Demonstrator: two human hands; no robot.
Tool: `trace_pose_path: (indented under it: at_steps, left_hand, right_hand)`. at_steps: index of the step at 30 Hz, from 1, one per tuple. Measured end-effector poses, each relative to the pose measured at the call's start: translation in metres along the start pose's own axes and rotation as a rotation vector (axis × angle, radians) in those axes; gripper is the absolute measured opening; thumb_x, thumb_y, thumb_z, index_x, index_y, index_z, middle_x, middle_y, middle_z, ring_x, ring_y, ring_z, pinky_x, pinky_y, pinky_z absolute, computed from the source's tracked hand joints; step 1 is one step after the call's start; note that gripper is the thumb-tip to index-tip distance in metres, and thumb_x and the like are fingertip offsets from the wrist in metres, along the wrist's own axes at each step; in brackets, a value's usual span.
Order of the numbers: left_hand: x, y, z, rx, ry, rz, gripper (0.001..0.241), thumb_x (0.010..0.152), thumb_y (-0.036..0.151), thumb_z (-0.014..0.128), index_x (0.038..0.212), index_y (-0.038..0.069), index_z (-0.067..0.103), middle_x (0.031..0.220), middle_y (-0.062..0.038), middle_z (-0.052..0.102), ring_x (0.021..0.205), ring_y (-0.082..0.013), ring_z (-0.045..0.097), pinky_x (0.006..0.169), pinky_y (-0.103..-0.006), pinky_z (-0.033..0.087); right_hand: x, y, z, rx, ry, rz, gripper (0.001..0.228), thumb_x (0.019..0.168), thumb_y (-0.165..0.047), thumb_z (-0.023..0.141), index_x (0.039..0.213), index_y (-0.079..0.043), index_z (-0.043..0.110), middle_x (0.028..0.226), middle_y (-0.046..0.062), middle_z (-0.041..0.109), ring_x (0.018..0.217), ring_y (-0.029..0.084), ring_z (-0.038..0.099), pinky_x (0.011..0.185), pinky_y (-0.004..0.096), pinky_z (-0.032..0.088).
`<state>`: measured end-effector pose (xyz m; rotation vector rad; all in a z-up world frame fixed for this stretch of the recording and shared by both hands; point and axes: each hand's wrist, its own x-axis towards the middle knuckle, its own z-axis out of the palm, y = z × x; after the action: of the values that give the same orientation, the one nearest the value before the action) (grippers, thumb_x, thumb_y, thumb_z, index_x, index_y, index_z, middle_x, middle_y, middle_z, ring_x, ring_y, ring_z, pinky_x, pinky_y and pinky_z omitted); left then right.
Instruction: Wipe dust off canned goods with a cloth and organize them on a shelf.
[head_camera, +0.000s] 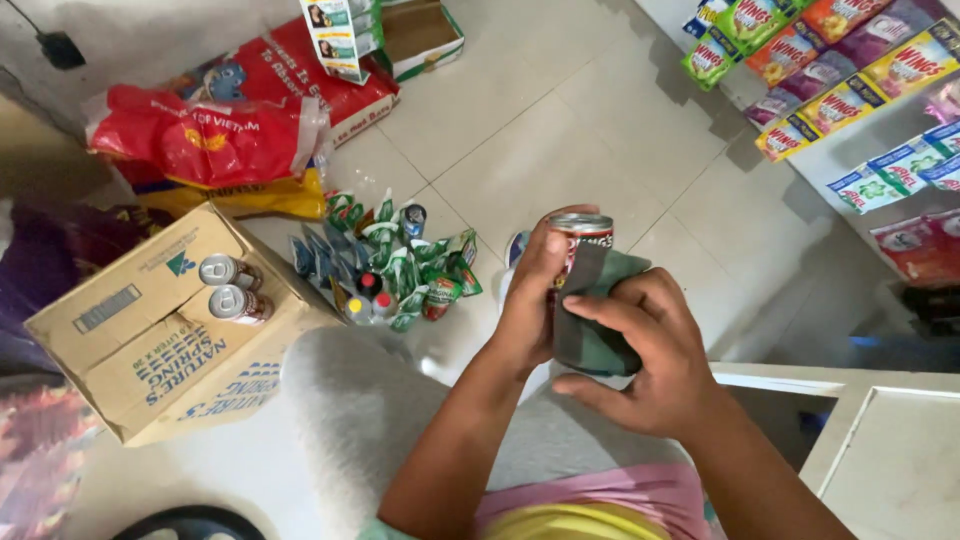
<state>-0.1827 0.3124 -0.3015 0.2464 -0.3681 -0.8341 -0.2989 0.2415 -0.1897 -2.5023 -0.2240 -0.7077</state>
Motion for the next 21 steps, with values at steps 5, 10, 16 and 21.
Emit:
trace_pose_path:
  at_steps: [5, 10, 16, 21]
  left_hand:
    - [-0.004, -0.002, 0.036, 0.297, 0.054, -0.007, 0.059, 0.111, 0.043, 0.048, 0.152, 0.000, 0.046, 0.134, -0.013, 0.060, 0.122, -0.0215, 0.058, 0.108, -0.0364, 0.048]
    - [-0.012, -0.015, 0.049, 0.162, 0.061, 0.000, 0.059, 0.108, 0.043, 0.048, 0.150, 0.001, 0.045, 0.134, -0.007, 0.061, 0.125, -0.0174, 0.058, 0.110, -0.0317, 0.047]
    - [-0.024, -0.024, 0.075, 0.181, 0.190, 0.005, 0.058, 0.108, 0.042, 0.048, 0.146, -0.002, 0.048, 0.117, -0.013, 0.065, 0.102, -0.0224, 0.064, 0.089, -0.0368, 0.054]
    - [-0.043, -0.076, 0.087, 0.122, -0.033, -0.155, 0.062, 0.116, 0.050, 0.037, 0.130, -0.008, 0.053, 0.112, -0.017, 0.066, 0.099, -0.0221, 0.068, 0.086, -0.0347, 0.056]
  right_hand:
    - [-0.013, 0.031, 0.000, 0.001, 0.139, 0.095, 0.053, 0.074, -0.023, 0.091, 0.118, -0.010, 0.064, 0.095, 0.005, 0.051, 0.082, 0.018, 0.050, 0.074, 0.032, 0.044]
    - [-0.009, 0.017, 0.004, 0.328, 0.362, 0.257, 0.053, 0.091, -0.022, 0.085, 0.130, -0.009, 0.051, 0.106, 0.003, 0.048, 0.092, 0.014, 0.048, 0.082, 0.028, 0.046]
    - [-0.051, -0.001, -0.027, 0.040, 0.272, 0.252, 0.042, 0.085, -0.014, 0.081, 0.121, -0.006, 0.060, 0.098, 0.008, 0.059, 0.078, 0.016, 0.057, 0.069, 0.029, 0.048]
    - [-0.055, -0.008, -0.090, 0.059, 0.058, 0.345, 0.027, 0.089, -0.005, 0.074, 0.115, -0.006, 0.066, 0.091, 0.009, 0.062, 0.077, 0.020, 0.061, 0.069, 0.031, 0.051]
